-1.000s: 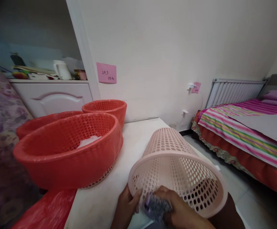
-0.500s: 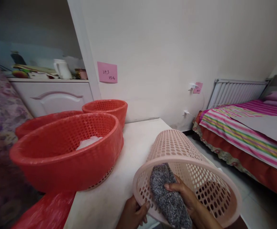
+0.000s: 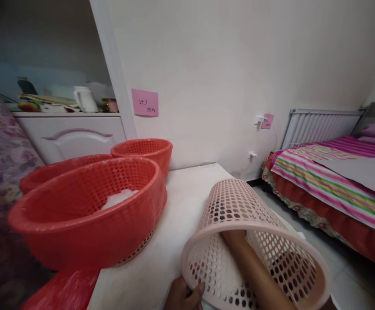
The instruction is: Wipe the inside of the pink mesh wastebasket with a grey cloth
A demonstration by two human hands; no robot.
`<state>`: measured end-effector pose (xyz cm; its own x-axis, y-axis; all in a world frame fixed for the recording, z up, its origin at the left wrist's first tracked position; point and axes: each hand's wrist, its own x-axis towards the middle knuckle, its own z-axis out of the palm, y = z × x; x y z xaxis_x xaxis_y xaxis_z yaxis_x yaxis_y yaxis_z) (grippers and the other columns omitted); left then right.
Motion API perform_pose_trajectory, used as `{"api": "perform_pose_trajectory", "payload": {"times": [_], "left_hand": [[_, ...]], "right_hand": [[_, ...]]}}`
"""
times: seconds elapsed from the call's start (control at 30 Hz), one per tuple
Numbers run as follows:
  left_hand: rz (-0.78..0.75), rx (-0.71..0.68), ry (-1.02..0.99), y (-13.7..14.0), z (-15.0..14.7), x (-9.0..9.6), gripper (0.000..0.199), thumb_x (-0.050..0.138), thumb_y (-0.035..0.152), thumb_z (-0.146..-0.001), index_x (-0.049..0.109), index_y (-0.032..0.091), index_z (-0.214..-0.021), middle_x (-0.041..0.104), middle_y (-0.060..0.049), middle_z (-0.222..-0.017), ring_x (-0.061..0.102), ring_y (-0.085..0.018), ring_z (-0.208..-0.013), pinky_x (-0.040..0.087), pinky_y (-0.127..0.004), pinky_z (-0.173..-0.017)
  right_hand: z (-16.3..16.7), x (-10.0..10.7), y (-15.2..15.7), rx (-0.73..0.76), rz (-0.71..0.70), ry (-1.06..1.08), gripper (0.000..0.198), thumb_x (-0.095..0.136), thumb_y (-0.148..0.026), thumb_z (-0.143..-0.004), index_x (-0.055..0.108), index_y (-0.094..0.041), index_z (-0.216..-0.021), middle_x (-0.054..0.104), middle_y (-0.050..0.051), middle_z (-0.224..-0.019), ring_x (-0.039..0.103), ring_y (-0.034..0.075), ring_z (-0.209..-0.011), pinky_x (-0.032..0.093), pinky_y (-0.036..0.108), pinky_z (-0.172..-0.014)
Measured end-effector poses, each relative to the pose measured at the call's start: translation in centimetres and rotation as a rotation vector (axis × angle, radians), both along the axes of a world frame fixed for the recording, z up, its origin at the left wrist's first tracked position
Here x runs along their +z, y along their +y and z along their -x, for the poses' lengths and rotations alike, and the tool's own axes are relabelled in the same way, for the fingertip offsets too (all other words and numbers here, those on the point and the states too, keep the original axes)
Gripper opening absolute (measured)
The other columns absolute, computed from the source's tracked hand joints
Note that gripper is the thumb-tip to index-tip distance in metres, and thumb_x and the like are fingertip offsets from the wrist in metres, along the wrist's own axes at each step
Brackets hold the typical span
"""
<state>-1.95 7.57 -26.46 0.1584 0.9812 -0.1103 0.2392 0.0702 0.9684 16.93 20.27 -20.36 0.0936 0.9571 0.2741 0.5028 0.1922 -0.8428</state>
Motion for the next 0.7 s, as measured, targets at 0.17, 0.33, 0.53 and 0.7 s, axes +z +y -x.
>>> {"api": "perform_pose_trajectory", "payload": {"times": [0.17, 0.33, 0.53, 0.7], "left_hand": [[0.012, 0.002, -0.047, 0.4, -0.1, -1.1, 0.027, 0.054, 0.041, -0.078, 0.056, 0.015, -0.077, 0.05, 0.006, -0.045, 0.046, -0.009, -0.038, 0.033, -0.021, -0.038], [0.013, -0.006, -0.115, 0.3, -0.3, -0.3, 0.026, 0.051, 0.039, -0.076, 0.052, 0.014, -0.08, 0.052, 0.006, -0.045, 0.047, -0.009, -0.039, 0.034, -0.02, -0.039], [-0.016, -0.021, -0.17, -0.2, 0.0, 1.4, 0.026, 0.05, 0.037, -0.074, 0.051, 0.012, -0.084, 0.051, 0.006, -0.047, 0.046, -0.008, -0.038, 0.034, -0.02, -0.038], [-0.049, -0.051, -0.2, -0.2, 0.1, 1.8, 0.033, 0.054, 0.043, -0.07, 0.053, 0.012, -0.079, 0.052, 0.004, -0.047, 0.05, -0.01, -0.04, 0.036, -0.021, -0.04]], "right_hand": [[0.7, -1.7, 1.6, -0.043, 0.063, -0.276, 0.034, 0.054, -0.04, -0.09, 0.058, -0.021, -0.118, 0.059, 0.01, -0.126, 0.056, 0.025, -0.113, 0.041, 0.05, -0.1], [-0.1, -1.9, 1.1, -0.06, 0.132, -0.474, 0.038, 0.057, -0.015, -0.082, 0.056, -0.017, -0.12, 0.058, 0.012, -0.126, 0.053, 0.028, -0.118, 0.037, 0.051, -0.102], [-0.1, -1.9, -6.0, 0.144, 0.094, -0.567, 0.067, 0.048, -0.001, -0.06, 0.055, -0.015, -0.125, 0.058, 0.012, -0.121, 0.053, 0.027, -0.113, 0.041, 0.038, -0.098], [-0.6, -3.0, -12.5, 0.307, 0.093, -0.551, 0.073, 0.046, -0.002, -0.05, 0.058, -0.023, -0.118, 0.06, 0.007, -0.116, 0.055, 0.024, -0.11, 0.043, 0.035, -0.095]]}}
